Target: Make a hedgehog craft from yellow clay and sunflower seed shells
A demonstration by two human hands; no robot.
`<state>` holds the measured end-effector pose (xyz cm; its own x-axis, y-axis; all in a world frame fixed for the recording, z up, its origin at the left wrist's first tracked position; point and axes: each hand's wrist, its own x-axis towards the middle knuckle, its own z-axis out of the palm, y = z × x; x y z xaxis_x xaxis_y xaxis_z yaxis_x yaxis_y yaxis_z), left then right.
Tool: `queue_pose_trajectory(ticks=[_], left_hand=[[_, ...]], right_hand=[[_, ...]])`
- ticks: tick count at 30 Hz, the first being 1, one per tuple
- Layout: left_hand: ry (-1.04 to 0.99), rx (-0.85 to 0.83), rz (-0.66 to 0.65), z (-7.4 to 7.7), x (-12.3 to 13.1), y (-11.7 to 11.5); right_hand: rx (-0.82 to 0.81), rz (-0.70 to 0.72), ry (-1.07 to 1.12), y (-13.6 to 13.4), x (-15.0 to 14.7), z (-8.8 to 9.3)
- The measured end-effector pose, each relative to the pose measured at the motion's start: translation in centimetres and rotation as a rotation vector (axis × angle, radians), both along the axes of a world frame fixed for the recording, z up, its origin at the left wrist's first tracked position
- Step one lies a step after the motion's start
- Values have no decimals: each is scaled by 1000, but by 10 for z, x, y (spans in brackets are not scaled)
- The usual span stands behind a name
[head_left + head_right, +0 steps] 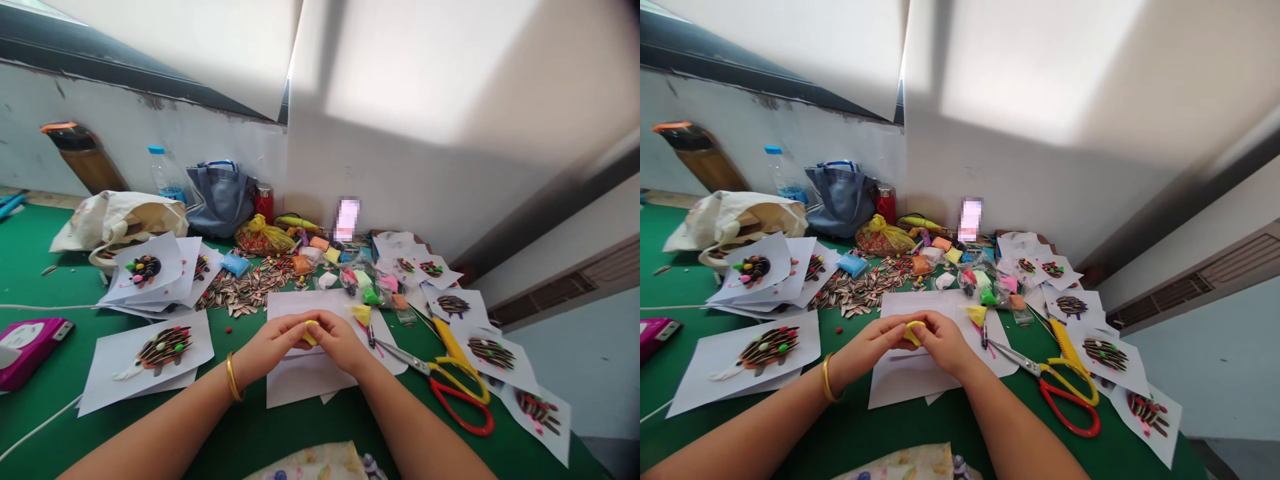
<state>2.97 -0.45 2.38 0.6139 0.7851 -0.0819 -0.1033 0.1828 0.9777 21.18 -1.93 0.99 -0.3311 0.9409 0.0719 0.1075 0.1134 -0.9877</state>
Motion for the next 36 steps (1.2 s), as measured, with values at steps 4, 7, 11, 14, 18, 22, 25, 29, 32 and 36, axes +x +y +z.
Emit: queue_pose_trajectory(ticks=[4, 7, 11, 14, 18, 22, 25, 29, 32, 36], left_hand=[[-30, -118, 78, -5, 2, 1], [-103, -214, 118, -4, 2, 1], [-125, -208, 99, -2, 3, 0], [-70, -134, 107, -2, 6, -2], [-102, -184, 97, -4, 6, -3], [-167, -257, 97, -5, 4, -1], [-154, -241, 102, -6, 4, -1], [-101, -239, 116, -8, 7, -3], [-106, -272, 107, -7, 8, -4], [-206, -347, 94, -4, 6, -2]], right_hand=[[38, 4, -13, -1, 1, 0], [10, 83, 52, -1, 3, -1], [6, 19, -18, -2, 0, -4], [40, -95, -147, -5, -3, -5], [34, -91, -147, -5, -2, -2], [12, -2, -12, -1, 4, -1], [-33, -18, 5, 0, 4, -3], [-14, -47, -72, -1, -1, -6], [32, -94, -145, -2, -2, -5], [31, 25, -88, -3, 1, 0]])
